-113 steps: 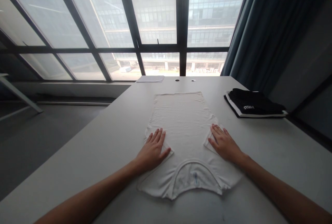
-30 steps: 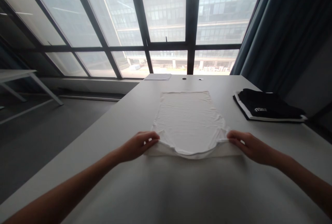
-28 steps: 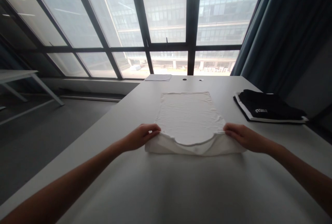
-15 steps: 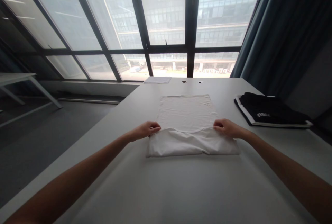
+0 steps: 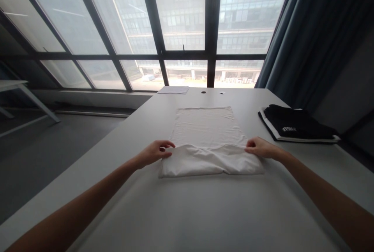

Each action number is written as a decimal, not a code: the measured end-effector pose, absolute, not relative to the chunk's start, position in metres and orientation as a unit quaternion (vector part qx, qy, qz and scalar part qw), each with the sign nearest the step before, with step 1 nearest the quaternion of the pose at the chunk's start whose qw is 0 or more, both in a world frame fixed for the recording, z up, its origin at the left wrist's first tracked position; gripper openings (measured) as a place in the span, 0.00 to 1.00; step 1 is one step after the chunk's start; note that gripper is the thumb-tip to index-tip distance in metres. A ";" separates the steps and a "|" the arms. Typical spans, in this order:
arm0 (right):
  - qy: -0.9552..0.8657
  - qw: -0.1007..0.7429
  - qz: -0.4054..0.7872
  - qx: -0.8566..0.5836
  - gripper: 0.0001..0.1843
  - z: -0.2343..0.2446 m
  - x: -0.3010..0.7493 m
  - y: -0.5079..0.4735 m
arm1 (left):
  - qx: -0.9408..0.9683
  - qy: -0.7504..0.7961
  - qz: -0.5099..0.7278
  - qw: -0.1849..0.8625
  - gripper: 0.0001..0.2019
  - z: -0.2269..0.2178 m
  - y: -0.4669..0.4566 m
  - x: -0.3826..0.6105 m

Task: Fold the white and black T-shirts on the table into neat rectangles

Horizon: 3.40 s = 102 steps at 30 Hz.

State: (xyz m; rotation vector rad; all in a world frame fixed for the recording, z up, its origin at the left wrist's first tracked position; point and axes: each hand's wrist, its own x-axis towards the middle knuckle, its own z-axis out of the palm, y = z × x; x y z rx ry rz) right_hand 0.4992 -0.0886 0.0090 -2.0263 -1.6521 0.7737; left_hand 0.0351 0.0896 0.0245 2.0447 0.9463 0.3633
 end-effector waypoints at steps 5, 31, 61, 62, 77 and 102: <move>-0.573 0.282 0.246 -0.729 0.14 0.022 0.491 -0.084 | 0.808 0.372 0.178 0.421 0.25 0.041 0.090 0.039; -0.548 0.286 0.127 -0.776 0.09 0.000 0.511 -0.008 | 0.870 0.349 0.206 0.283 0.26 0.018 0.165 0.067; -0.651 0.085 -0.002 -0.754 0.34 -0.035 0.453 -0.019 | 0.906 0.419 0.044 0.041 0.39 -0.025 0.099 0.139; -0.649 0.081 0.000 -0.757 0.34 -0.036 0.455 -0.020 | 0.904 0.424 0.045 0.038 0.39 -0.026 0.100 0.138; -0.608 0.169 -0.082 -0.771 0.27 -0.029 0.458 -0.029 | 0.894 0.428 0.128 0.046 0.28 -0.013 0.118 0.123; -0.561 0.226 -0.027 -0.796 0.12 -0.013 0.506 0.011 | 0.837 0.476 0.246 0.108 0.08 -0.013 0.162 0.099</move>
